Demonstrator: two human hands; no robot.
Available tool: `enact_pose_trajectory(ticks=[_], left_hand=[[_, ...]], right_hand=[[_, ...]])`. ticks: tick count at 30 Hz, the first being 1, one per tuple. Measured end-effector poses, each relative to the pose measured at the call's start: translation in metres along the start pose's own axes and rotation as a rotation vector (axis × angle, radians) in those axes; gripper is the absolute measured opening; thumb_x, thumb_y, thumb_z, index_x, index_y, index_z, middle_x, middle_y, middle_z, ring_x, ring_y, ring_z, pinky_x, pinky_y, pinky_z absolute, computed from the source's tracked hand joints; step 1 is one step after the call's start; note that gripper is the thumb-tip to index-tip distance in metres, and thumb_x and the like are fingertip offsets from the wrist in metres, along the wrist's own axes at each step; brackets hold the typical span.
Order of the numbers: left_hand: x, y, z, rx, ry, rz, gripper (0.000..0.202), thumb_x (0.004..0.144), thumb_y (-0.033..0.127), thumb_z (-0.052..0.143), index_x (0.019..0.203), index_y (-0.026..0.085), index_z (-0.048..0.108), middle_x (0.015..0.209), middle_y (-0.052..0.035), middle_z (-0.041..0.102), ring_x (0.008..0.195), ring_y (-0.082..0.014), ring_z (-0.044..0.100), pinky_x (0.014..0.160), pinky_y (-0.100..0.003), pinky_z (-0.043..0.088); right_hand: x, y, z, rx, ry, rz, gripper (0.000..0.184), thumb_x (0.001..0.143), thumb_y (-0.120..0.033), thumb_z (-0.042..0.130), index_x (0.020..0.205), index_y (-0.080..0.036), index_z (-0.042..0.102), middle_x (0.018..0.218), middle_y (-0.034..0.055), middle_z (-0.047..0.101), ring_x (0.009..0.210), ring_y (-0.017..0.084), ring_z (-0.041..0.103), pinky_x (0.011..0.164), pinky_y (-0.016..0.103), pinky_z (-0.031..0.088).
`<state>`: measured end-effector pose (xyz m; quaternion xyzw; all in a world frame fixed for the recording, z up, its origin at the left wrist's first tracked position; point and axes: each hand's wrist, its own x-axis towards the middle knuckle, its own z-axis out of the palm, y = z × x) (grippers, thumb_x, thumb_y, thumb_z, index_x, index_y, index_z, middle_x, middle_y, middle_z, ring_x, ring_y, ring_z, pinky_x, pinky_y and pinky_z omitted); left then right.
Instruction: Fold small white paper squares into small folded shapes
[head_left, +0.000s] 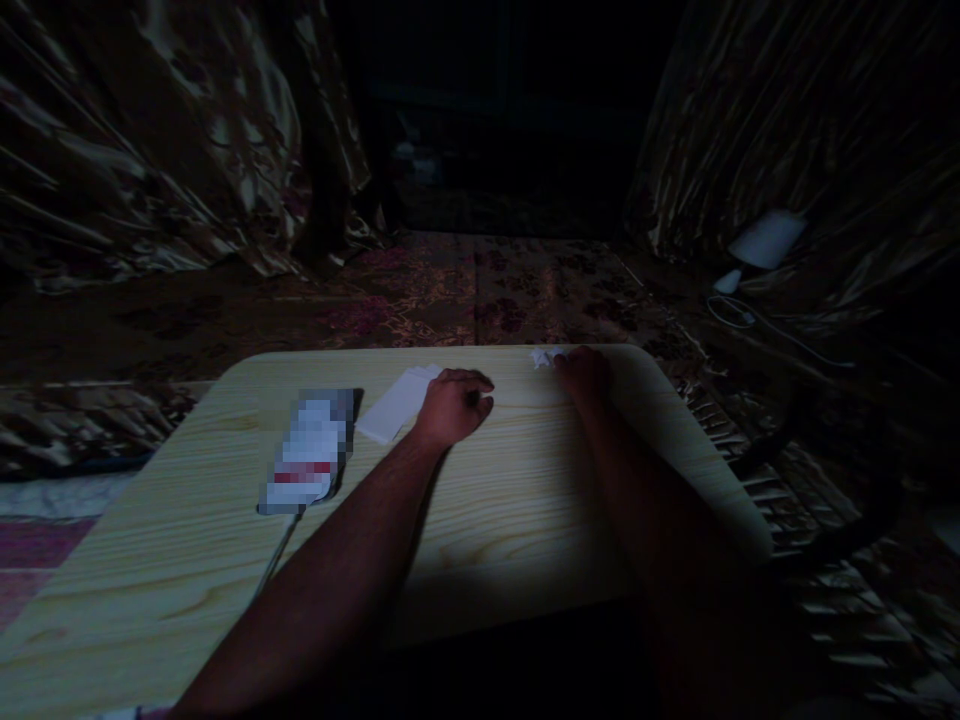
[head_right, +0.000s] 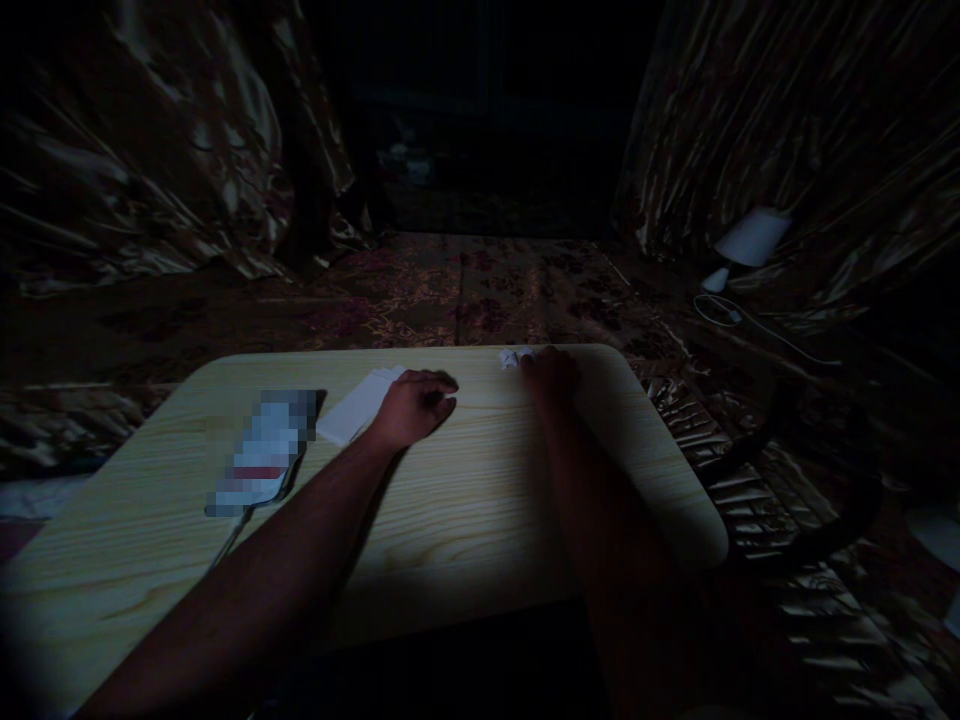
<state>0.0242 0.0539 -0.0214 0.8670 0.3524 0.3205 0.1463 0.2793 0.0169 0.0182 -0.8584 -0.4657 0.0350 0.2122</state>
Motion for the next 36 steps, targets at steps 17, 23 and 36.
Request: enact_pose_trajectory(ticks=[17,23,36], left_hand=[[-0.001,0.004,0.001,0.041,0.015,0.003,0.023,0.086,0.028,0.061,0.099,0.023,0.079,0.112,-0.005,0.079,0.107,-0.0238,0.071,0.106,-0.042,0.051],[-0.003,0.023,-0.007,0.151,0.103,-0.129,0.027,0.091,0.023,0.053,0.099,0.018,0.078,0.106,-0.0098,0.078,0.106,-0.0258,0.069,0.101,-0.039,0.053],[-0.032,-0.004,-0.057,0.499,0.216,-0.532,0.042,0.081,0.026,0.061,0.119,0.011,0.064,0.116,-0.0216,0.068,0.114,-0.0368,0.058,0.1,-0.049,0.048]], right_hand=[[-0.043,0.002,0.002,0.04,0.044,-0.062,0.053,0.08,-0.044,0.068,0.123,-0.015,0.065,0.122,0.0189,0.069,0.116,0.033,0.065,0.101,0.04,0.05],[-0.058,-0.029,0.01,0.211,0.01,-0.155,0.042,0.081,-0.039,0.066,0.117,-0.017,0.068,0.118,0.0135,0.072,0.109,0.027,0.067,0.099,0.037,0.051],[-0.075,-0.061,0.05,0.498,-0.037,-0.307,0.023,0.087,-0.03,0.054,0.093,-0.019,0.073,0.088,0.0057,0.078,0.082,0.019,0.072,0.076,0.026,0.053]])
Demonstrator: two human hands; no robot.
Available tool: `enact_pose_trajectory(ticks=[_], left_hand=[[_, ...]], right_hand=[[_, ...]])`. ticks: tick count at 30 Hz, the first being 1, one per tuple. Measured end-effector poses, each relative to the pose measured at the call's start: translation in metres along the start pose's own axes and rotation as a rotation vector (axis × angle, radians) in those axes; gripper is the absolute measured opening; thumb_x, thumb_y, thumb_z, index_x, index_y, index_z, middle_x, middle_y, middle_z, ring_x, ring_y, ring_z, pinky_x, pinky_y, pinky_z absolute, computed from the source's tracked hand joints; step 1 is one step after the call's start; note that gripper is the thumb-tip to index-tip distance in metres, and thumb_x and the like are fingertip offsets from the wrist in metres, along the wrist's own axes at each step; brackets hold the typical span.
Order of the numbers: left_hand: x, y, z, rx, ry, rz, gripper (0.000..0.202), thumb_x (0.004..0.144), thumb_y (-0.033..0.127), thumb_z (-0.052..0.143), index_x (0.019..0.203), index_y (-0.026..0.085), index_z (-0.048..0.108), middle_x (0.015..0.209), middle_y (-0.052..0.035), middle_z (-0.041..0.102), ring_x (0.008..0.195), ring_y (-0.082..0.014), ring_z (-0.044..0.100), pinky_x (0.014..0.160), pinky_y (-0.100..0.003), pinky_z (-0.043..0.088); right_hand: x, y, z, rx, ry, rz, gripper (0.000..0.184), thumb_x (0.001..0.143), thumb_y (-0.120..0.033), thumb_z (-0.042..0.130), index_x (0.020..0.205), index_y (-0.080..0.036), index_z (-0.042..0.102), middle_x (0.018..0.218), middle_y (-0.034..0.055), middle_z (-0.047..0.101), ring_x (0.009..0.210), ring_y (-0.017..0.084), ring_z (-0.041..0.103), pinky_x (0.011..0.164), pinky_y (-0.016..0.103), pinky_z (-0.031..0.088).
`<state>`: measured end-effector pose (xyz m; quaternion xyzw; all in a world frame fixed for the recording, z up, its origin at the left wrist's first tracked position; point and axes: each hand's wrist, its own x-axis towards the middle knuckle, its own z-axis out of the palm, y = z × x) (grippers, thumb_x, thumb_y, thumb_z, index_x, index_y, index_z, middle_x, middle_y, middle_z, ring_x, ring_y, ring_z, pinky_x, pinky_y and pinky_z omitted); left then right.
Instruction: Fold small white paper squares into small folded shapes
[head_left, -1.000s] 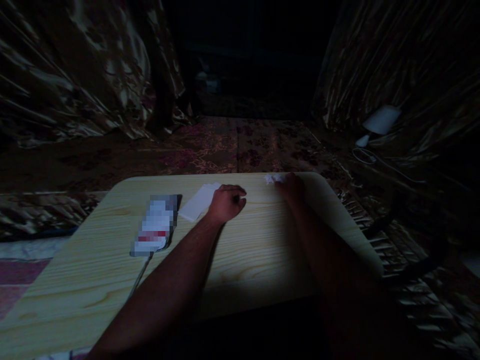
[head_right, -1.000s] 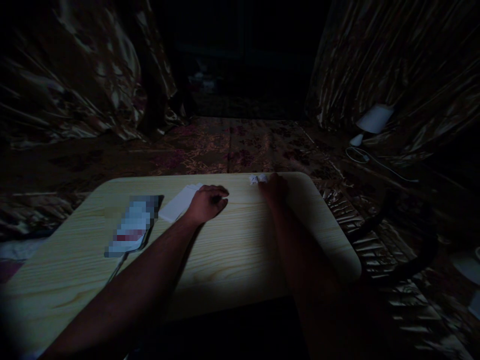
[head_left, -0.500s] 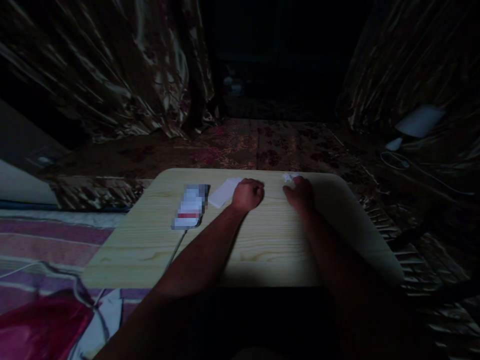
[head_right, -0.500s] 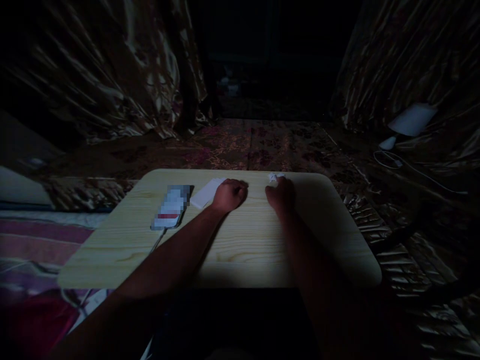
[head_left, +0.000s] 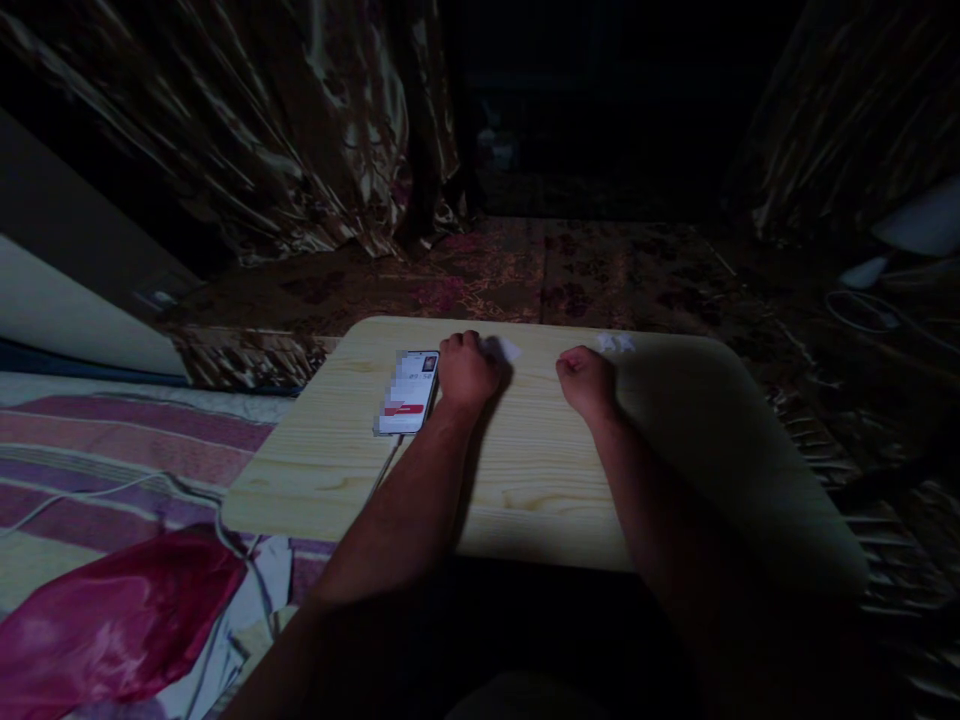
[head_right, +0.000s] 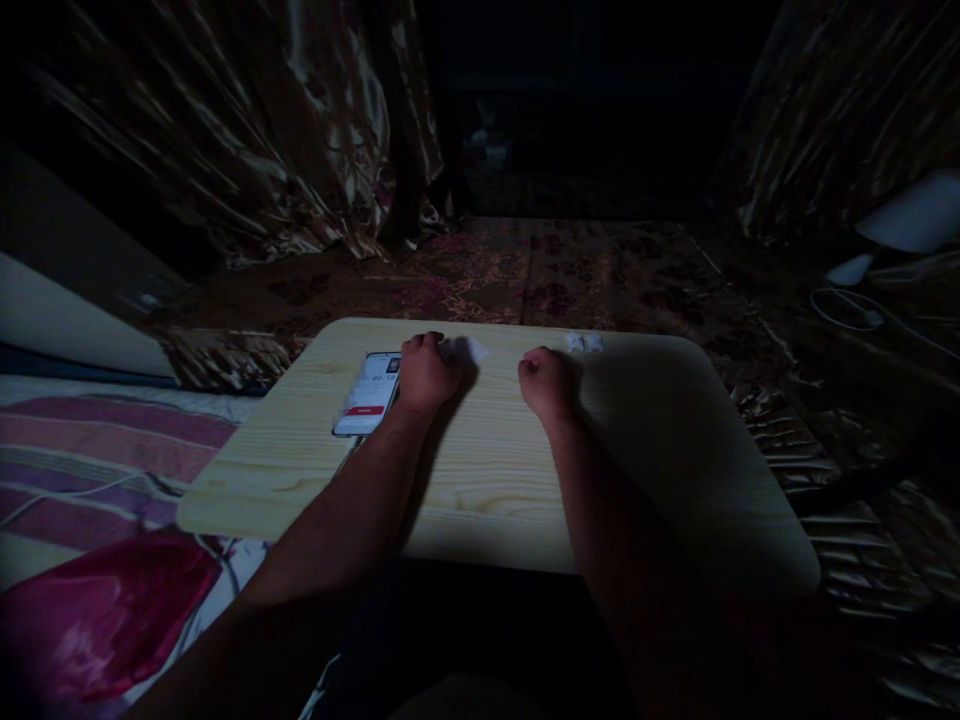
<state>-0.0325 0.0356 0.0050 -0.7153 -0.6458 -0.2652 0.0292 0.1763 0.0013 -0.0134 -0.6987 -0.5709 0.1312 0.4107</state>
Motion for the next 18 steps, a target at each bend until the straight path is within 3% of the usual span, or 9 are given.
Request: enact_pose_trajectory(ticks=[7,18], left_hand=[[0.0016,0.0024,-0.0009,0.042,-0.164,-0.026,0.037,0.082,0.031,0.061,0.112,0.009,0.066,0.112,-0.0255,0.068,0.111,-0.0388,0.062,0.097,-0.051,0.047],[0.0007,0.0044,-0.0013,0.064,-0.185,-0.038,0.034,0.084,0.031,0.061,0.112,0.012,0.065,0.111,-0.0237,0.07,0.108,-0.04,0.062,0.094,-0.053,0.048]], right_hand=[[0.0006,0.0014,-0.0035,0.037,-0.029,0.056,0.024,0.087,-0.033,0.056,0.089,-0.019,0.075,0.087,0.0056,0.079,0.08,0.019,0.072,0.074,0.026,0.052],[0.0024,0.0018,-0.0066,0.012,-0.058,0.059,0.02,0.086,-0.031,0.058,0.085,-0.021,0.076,0.086,0.003,0.079,0.084,0.02,0.073,0.076,0.027,0.052]])
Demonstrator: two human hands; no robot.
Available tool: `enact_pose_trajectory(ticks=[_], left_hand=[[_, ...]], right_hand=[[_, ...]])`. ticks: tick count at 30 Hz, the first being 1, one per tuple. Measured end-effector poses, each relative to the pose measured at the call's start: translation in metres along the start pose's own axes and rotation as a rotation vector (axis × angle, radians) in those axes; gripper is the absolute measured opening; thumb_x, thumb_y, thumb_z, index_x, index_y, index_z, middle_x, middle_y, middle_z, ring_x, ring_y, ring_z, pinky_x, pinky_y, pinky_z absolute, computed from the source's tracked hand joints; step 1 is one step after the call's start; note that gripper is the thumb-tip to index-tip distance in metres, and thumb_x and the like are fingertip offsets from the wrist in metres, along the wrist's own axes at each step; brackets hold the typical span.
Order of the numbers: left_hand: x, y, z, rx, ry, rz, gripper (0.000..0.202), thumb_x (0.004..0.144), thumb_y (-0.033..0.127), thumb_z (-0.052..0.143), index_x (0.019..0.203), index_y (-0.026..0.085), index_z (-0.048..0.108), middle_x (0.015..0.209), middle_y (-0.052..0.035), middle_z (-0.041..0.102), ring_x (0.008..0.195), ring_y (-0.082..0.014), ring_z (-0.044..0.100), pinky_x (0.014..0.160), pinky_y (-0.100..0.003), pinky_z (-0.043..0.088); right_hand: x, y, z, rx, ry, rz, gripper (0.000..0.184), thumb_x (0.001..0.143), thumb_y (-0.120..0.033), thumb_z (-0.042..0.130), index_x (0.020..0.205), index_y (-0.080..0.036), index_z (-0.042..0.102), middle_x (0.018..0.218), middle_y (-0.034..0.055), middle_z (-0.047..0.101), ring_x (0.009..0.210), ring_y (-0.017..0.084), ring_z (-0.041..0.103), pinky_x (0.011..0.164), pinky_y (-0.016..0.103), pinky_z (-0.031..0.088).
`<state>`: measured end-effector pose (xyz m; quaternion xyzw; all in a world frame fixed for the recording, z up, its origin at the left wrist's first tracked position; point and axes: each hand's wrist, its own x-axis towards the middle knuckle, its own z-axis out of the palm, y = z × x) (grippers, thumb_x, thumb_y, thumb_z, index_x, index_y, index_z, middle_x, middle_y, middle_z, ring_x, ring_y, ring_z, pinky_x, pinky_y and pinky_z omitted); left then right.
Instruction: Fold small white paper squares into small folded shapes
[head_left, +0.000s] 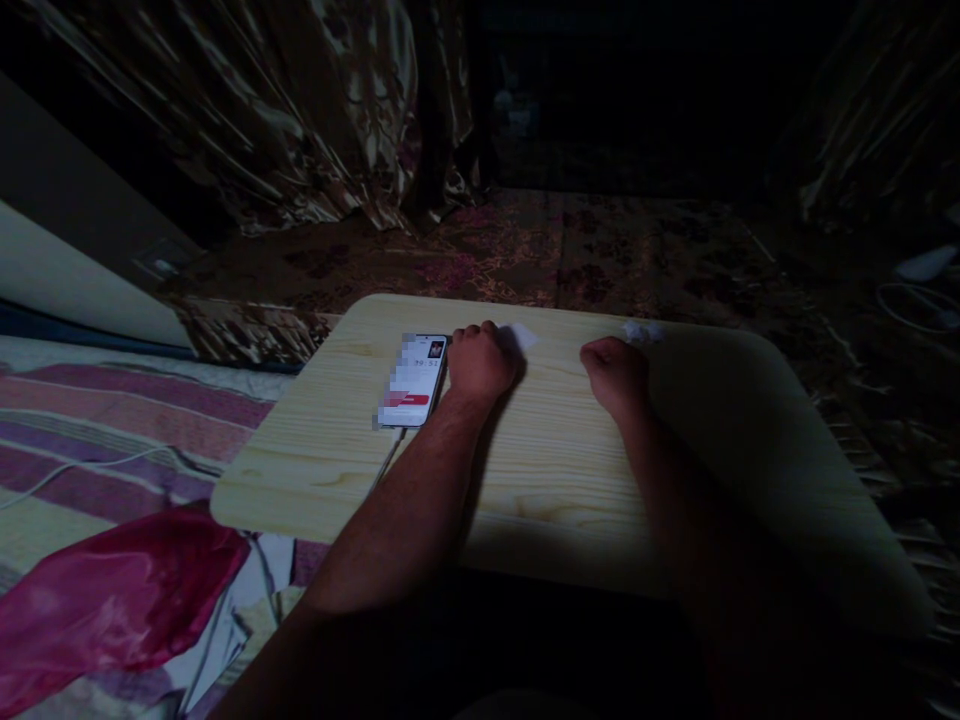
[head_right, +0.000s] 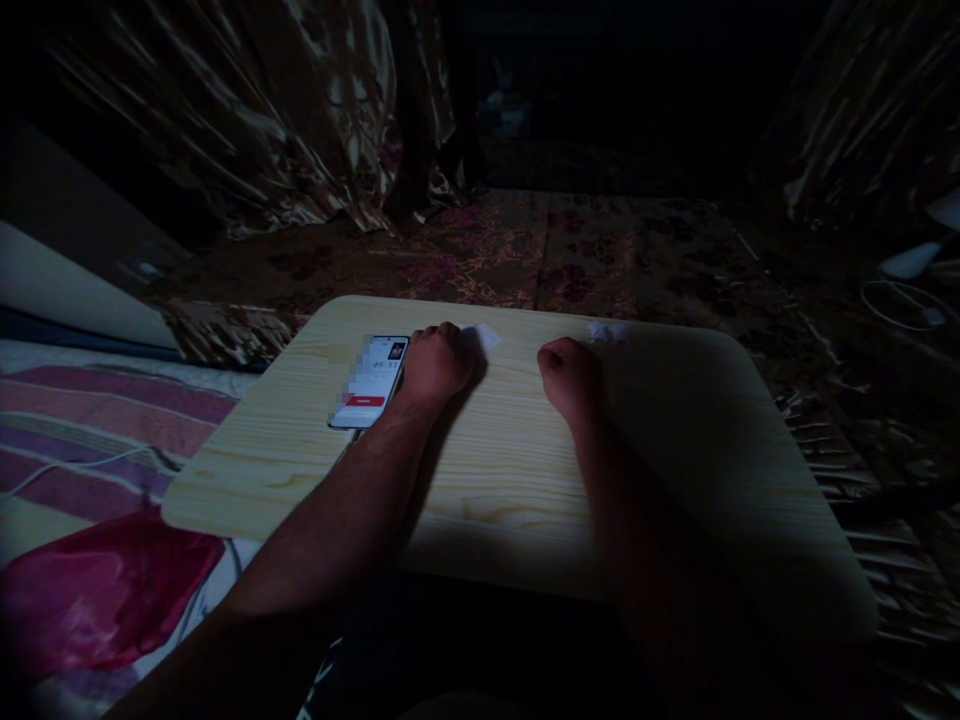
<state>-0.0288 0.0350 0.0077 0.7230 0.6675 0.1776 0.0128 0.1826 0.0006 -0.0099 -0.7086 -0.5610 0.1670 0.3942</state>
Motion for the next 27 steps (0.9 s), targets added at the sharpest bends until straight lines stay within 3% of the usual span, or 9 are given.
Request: enact_pose_trajectory(ticks=[15,21,27], left_hand=[[-0.001,-0.003,0.005,-0.057,0.094,-0.018,0.037,0.082,0.031,0.066,0.115,0.015,0.065,0.113,-0.0205,0.067,0.106,-0.037,0.062,0.091,-0.051,0.052],[0.0,-0.004,0.005,-0.071,0.069,-0.023,0.042,0.082,0.029,0.066,0.122,0.015,0.066,0.117,-0.0212,0.066,0.111,-0.0374,0.059,0.095,-0.051,0.05],[0.003,-0.006,0.011,-0.134,0.063,0.037,0.053,0.083,0.027,0.065,0.136,0.024,0.064,0.121,-0.0177,0.064,0.12,-0.0389,0.054,0.104,-0.055,0.044]], right_hand=[[0.0,-0.001,-0.001,-0.008,-0.019,0.007,0.02,0.086,-0.031,0.058,0.087,-0.021,0.076,0.089,0.0037,0.079,0.085,0.021,0.072,0.078,0.028,0.054],[0.0,0.0,0.0,0.006,-0.022,0.02,0.02,0.086,-0.031,0.058,0.087,-0.021,0.075,0.089,0.0039,0.079,0.085,0.02,0.072,0.079,0.028,0.054],[0.001,0.003,0.001,0.031,-0.014,-0.013,0.019,0.084,-0.031,0.059,0.084,-0.021,0.075,0.084,0.0029,0.078,0.081,0.02,0.073,0.075,0.028,0.054]])
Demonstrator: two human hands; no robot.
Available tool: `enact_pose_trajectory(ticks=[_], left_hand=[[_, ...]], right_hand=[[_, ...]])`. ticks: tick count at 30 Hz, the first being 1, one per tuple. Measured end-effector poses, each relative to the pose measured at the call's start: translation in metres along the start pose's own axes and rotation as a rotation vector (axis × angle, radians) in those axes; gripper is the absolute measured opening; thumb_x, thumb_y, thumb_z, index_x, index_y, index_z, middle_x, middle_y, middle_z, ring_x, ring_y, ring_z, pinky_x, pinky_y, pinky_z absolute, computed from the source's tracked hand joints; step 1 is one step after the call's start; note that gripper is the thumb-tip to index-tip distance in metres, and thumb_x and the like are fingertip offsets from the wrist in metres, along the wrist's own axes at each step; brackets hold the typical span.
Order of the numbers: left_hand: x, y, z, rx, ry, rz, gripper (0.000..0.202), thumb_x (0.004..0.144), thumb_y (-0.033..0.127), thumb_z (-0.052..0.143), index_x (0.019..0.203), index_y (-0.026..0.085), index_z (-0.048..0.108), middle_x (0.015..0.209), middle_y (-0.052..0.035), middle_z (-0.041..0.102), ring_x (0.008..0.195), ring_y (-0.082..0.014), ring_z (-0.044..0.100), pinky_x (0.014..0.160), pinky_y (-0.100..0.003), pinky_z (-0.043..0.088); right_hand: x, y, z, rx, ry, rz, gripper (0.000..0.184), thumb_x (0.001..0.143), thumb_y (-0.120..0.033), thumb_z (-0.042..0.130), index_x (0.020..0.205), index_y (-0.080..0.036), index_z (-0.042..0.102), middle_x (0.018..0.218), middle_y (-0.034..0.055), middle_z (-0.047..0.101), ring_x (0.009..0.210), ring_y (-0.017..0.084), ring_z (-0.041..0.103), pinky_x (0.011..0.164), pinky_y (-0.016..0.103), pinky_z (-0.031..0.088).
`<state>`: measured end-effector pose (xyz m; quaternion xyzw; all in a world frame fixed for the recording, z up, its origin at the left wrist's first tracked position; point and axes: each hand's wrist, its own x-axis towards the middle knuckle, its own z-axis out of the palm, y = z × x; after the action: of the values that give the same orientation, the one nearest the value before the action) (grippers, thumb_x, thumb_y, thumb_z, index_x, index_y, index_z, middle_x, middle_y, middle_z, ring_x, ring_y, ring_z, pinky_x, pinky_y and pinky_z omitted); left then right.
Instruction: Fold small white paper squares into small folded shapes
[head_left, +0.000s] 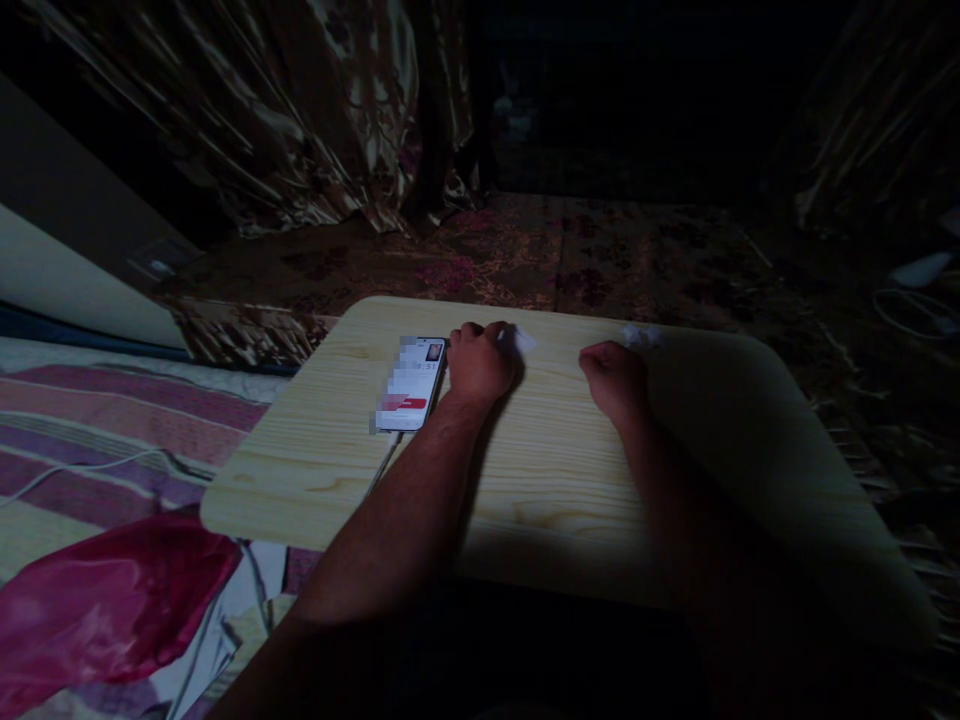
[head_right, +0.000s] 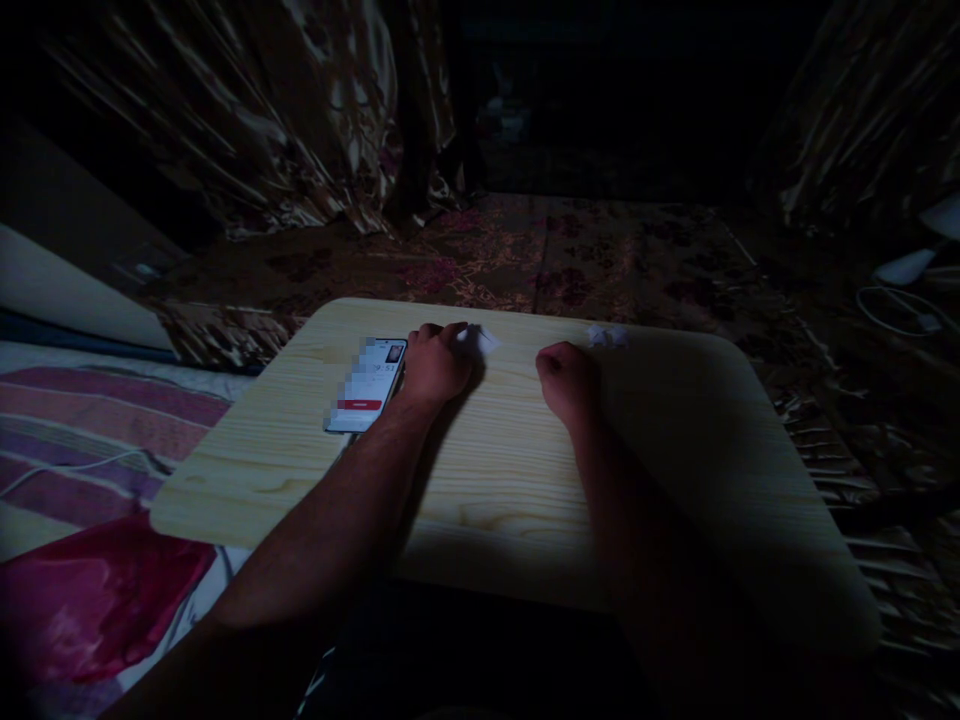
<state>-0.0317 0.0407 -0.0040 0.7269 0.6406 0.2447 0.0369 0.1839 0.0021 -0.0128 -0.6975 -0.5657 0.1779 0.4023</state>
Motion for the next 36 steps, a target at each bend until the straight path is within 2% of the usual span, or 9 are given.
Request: enact_pose_trajectory(ticks=[5,10,15,36], left_hand=[[0.0,-0.001,0.003,0.001,-0.027,0.037,0.057,0.084,0.027,0.064,0.141,0.028,0.063,0.122,-0.0179,0.064,0.121,-0.0401,0.05,0.104,-0.059,0.041],[-0.002,0.005,-0.003,0.059,-0.06,-0.009,0.058,0.086,0.029,0.061,0.144,0.032,0.061,0.127,-0.0201,0.058,0.119,-0.0423,0.048,0.096,-0.059,0.044],[-0.005,0.012,-0.01,0.116,-0.113,-0.044,0.053,0.09,0.033,0.056,0.142,0.035,0.061,0.129,-0.0187,0.054,0.121,-0.0405,0.047,0.098,-0.056,0.042],[-0.004,0.013,-0.01,0.136,-0.133,-0.069,0.052,0.087,0.033,0.057,0.138,0.031,0.062,0.133,-0.0182,0.052,0.125,-0.0393,0.045,0.101,-0.054,0.041]], right_hand=[[-0.001,-0.001,0.0,0.001,0.006,0.014,0.018,0.084,-0.03,0.059,0.085,-0.021,0.075,0.085,0.0031,0.078,0.082,0.02,0.073,0.073,0.027,0.053],[-0.002,-0.002,-0.001,0.004,0.009,-0.001,0.018,0.084,-0.031,0.059,0.085,-0.021,0.075,0.086,0.0031,0.079,0.082,0.02,0.073,0.076,0.028,0.053],[-0.001,-0.001,-0.001,0.002,0.004,-0.01,0.02,0.083,-0.033,0.06,0.085,-0.02,0.075,0.085,0.0043,0.079,0.082,0.021,0.072,0.075,0.029,0.052],[-0.001,0.001,0.001,0.042,-0.006,-0.005,0.019,0.082,-0.033,0.06,0.083,-0.02,0.074,0.084,0.0044,0.078,0.08,0.021,0.072,0.073,0.029,0.052]])
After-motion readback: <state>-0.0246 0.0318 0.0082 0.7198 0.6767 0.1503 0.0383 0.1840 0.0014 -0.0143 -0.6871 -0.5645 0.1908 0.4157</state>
